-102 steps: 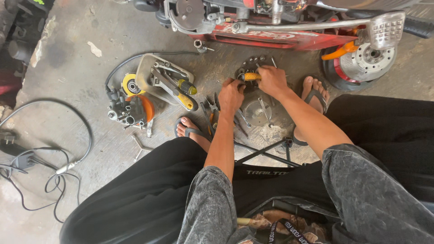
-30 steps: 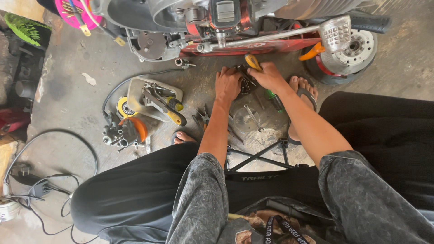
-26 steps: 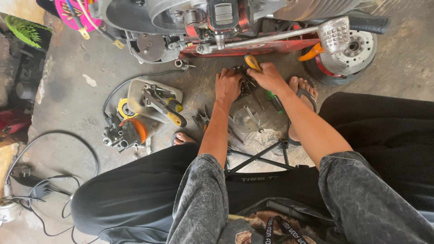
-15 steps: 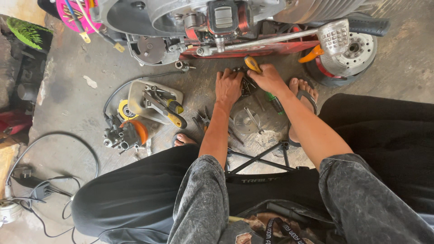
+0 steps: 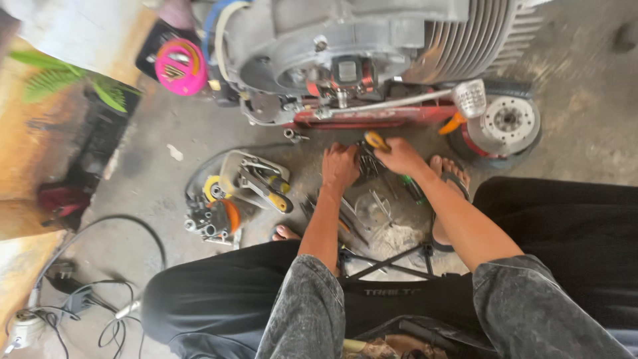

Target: The person uses a yellow-handled screwdriver to manipulate a small metal component over a disassembled engine. They then pick up a metal file and use it to file the component, holding it with their left hand while filing with their right hand.

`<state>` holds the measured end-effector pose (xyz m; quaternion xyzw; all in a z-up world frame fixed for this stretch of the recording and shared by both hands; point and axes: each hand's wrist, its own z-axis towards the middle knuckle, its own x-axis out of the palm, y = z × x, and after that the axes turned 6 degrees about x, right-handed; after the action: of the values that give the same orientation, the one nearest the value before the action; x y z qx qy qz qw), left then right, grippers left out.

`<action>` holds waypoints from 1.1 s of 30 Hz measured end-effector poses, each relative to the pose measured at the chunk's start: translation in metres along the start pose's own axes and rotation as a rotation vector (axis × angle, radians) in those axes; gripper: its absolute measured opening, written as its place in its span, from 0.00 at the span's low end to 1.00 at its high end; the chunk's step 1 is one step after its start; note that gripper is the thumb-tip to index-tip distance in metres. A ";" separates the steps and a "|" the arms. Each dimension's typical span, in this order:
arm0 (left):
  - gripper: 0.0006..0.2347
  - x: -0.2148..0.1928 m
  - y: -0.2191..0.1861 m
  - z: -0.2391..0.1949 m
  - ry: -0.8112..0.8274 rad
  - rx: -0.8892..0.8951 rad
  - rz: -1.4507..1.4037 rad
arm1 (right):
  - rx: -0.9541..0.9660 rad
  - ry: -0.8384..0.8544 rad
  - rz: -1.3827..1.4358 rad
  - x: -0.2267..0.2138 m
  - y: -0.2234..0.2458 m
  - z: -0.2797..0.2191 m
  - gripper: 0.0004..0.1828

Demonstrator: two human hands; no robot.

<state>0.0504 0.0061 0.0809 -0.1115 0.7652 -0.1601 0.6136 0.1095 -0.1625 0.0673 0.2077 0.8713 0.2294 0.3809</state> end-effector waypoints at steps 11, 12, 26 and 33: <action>0.14 -0.077 -0.027 -0.039 0.416 0.068 -0.335 | -0.322 0.112 -0.455 -0.060 0.087 -0.101 0.24; 0.15 -0.088 -0.033 -0.043 0.423 0.096 -0.384 | -0.401 0.142 -0.455 -0.068 0.096 -0.112 0.22; 0.05 -0.220 -0.112 -0.118 0.133 0.321 -0.897 | -0.723 0.065 0.028 -0.155 0.138 -0.221 0.17; 0.02 -0.261 -0.138 -0.126 -0.217 0.521 -0.836 | -0.952 -0.060 0.241 -0.191 0.174 -0.264 0.29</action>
<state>-0.0179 -0.0124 0.3937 -0.2674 0.5217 -0.5653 0.5803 0.0610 -0.1881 0.4325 0.1165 0.6280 0.6385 0.4293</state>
